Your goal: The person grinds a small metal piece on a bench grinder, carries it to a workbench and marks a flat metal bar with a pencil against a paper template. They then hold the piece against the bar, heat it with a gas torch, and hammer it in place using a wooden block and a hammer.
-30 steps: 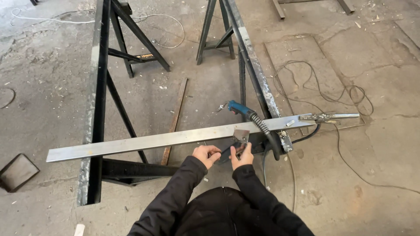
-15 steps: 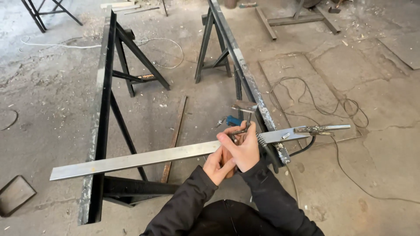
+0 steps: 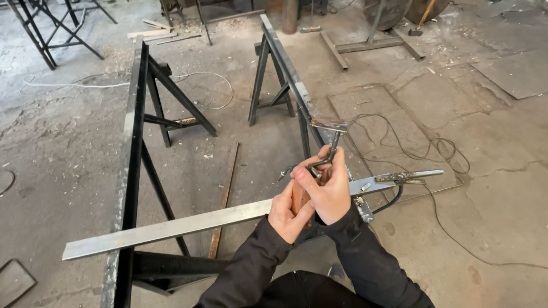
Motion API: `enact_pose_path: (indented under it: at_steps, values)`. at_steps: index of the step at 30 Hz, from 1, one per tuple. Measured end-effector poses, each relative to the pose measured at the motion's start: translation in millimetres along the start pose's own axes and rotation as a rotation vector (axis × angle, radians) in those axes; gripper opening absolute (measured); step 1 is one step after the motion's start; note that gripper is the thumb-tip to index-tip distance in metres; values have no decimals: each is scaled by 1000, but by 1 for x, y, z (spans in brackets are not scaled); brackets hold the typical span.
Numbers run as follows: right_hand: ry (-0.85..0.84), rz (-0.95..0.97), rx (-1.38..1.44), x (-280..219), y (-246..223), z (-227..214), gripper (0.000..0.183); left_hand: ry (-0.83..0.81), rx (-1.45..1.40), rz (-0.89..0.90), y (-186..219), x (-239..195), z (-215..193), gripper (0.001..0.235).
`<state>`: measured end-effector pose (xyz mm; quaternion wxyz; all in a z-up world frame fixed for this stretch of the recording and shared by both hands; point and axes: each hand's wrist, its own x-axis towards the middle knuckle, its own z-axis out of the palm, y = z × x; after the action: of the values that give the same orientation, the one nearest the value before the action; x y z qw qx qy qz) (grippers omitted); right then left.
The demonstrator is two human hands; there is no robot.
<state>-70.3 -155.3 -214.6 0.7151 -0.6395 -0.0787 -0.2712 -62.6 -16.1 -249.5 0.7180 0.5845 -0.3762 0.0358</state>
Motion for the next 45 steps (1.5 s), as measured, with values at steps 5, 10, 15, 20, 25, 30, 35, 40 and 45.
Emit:
enact_pose_path:
  at_steps: [5, 10, 15, 20, 25, 30, 35, 40, 45]
  values:
    - [48, -78, -125, 7, -31, 5, 60, -29, -134, 64, -22, 16, 6, 42]
    - [79, -120, -187, 16, -56, 9, 64, -36, -141, 103, -36, 26, 9, 45]
    - [120, -145, -232, 18, -69, 14, 65, -38, -212, 111, -15, 41, 13, 23]
    - [147, -118, -271, 11, -66, 14, 63, -18, -117, 161, -5, 41, 14, 23]
    - [202, 17, -324, -28, -9, 5, 59, 2, 44, 167, -21, 7, 9, 23]
    - [226, 452, -620, -93, 110, -12, 88, -209, 301, -245, -136, -89, -22, 56]
    - [111, 594, -646, -150, 200, -24, 66, -372, 334, -580, -254, -184, -52, 58]
    - [48, 471, -691, -160, 197, -25, 63, -282, 371, -587, -180, -146, -40, 69]
    - [-23, 596, -780, -156, 225, -30, 73, -189, 655, -890, -283, -198, -80, 73]
